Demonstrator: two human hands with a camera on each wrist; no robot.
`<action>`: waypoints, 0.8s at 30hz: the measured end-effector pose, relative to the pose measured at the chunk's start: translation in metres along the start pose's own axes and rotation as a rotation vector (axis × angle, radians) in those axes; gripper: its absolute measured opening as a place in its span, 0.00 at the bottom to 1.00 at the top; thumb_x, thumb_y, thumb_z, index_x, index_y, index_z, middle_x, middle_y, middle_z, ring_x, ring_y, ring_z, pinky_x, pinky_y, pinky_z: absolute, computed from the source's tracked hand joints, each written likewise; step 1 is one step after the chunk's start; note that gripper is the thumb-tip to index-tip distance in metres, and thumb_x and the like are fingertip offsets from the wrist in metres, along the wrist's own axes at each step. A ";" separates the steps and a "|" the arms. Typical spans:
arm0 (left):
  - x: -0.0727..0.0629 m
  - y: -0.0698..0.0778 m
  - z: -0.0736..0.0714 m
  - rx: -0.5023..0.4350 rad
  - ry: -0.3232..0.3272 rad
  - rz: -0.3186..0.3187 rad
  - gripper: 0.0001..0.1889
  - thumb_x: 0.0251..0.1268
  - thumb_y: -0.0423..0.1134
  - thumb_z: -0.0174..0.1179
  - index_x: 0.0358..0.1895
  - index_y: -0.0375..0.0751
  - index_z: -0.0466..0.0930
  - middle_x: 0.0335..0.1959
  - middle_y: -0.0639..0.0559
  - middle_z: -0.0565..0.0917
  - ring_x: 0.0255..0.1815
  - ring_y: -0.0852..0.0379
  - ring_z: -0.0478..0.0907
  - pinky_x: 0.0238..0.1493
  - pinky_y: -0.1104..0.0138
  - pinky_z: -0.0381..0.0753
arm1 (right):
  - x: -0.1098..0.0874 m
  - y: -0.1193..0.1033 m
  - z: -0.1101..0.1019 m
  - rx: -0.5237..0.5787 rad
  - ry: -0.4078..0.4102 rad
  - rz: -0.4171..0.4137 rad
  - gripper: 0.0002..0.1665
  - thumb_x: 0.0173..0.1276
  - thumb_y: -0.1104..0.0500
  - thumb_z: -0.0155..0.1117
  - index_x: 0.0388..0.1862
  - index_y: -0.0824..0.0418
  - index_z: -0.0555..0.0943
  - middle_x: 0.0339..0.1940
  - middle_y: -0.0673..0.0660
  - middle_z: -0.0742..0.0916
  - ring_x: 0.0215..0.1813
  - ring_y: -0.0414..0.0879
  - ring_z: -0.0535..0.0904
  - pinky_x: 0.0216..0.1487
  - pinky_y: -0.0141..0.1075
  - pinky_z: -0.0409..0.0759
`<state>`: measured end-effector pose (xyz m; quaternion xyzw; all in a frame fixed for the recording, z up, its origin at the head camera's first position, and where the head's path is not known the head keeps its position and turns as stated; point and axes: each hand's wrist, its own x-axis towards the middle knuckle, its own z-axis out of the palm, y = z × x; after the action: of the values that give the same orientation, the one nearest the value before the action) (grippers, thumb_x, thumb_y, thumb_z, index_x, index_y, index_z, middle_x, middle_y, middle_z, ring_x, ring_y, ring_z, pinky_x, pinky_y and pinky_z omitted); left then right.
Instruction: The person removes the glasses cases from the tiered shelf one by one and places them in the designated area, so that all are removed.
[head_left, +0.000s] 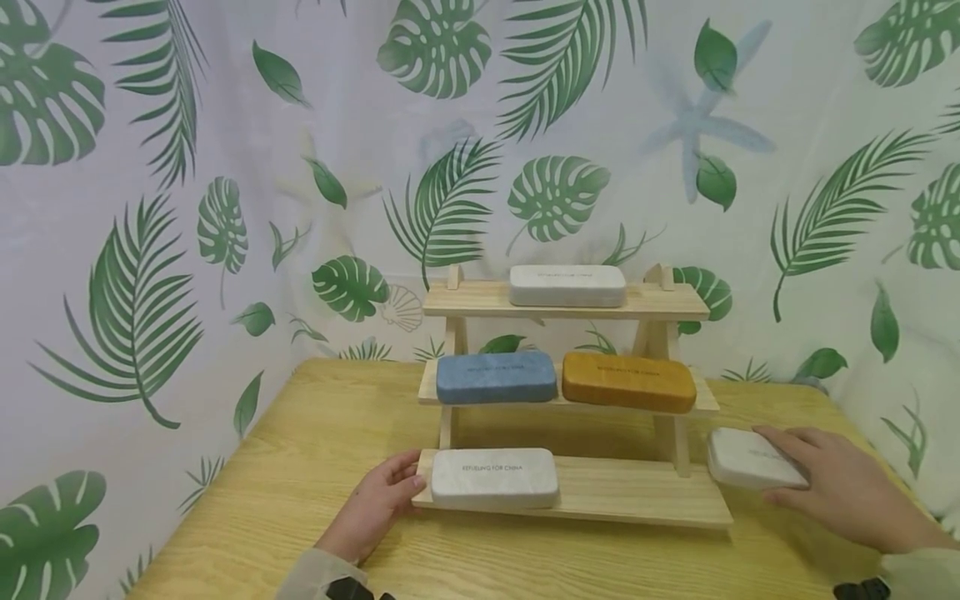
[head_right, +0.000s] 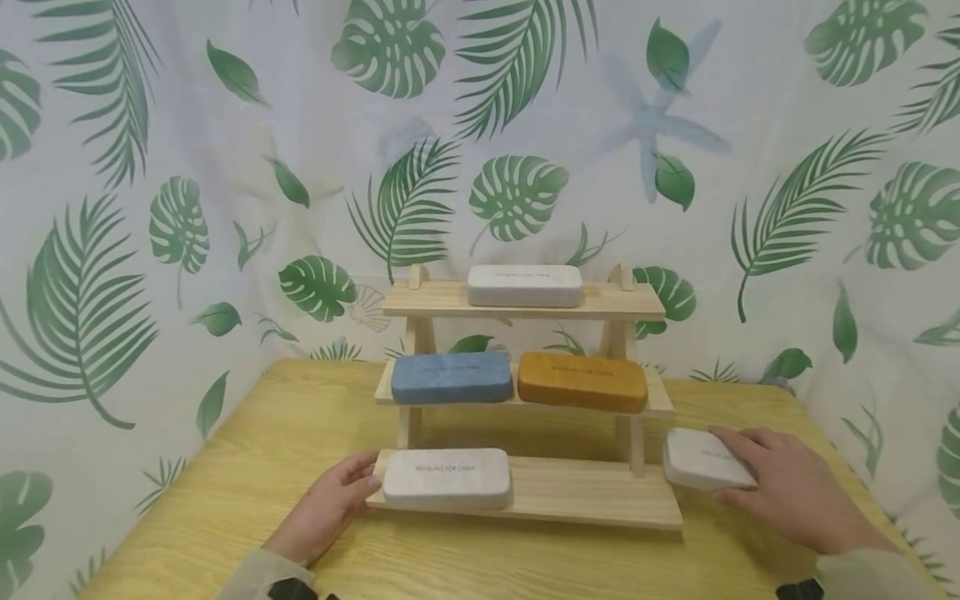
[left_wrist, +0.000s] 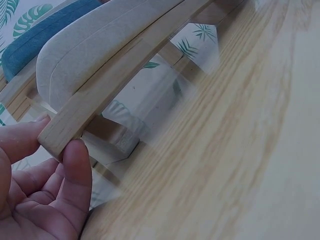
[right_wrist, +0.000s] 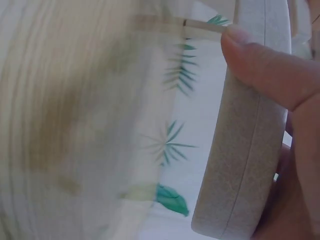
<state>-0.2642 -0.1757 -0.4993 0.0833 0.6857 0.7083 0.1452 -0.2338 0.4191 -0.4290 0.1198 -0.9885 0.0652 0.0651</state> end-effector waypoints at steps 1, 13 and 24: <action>0.000 0.001 0.000 0.000 0.000 0.000 0.36 0.77 0.44 0.59 0.77 0.28 0.55 0.66 0.36 0.73 0.55 0.51 0.78 0.50 0.59 0.82 | 0.001 0.002 0.001 0.005 -0.007 0.009 0.55 0.55 0.33 0.76 0.73 0.63 0.71 0.57 0.71 0.80 0.52 0.68 0.77 0.44 0.61 0.78; -0.002 0.001 0.001 -0.016 -0.004 -0.008 0.35 0.77 0.42 0.58 0.77 0.28 0.55 0.66 0.37 0.74 0.55 0.51 0.78 0.51 0.59 0.82 | 0.020 0.025 0.021 0.022 -0.019 0.021 0.55 0.58 0.32 0.74 0.75 0.63 0.68 0.58 0.74 0.77 0.53 0.71 0.75 0.43 0.62 0.77; 0.000 0.003 0.000 -0.021 -0.004 -0.010 0.35 0.77 0.42 0.58 0.78 0.28 0.55 0.67 0.36 0.73 0.55 0.51 0.78 0.50 0.60 0.82 | 0.049 0.048 0.030 -0.025 0.012 -0.013 0.54 0.57 0.37 0.77 0.75 0.60 0.67 0.60 0.76 0.76 0.56 0.77 0.72 0.43 0.68 0.76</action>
<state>-0.2639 -0.1757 -0.4964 0.0799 0.6785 0.7145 0.1509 -0.2965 0.4501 -0.4568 0.1248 -0.9881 0.0531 0.0729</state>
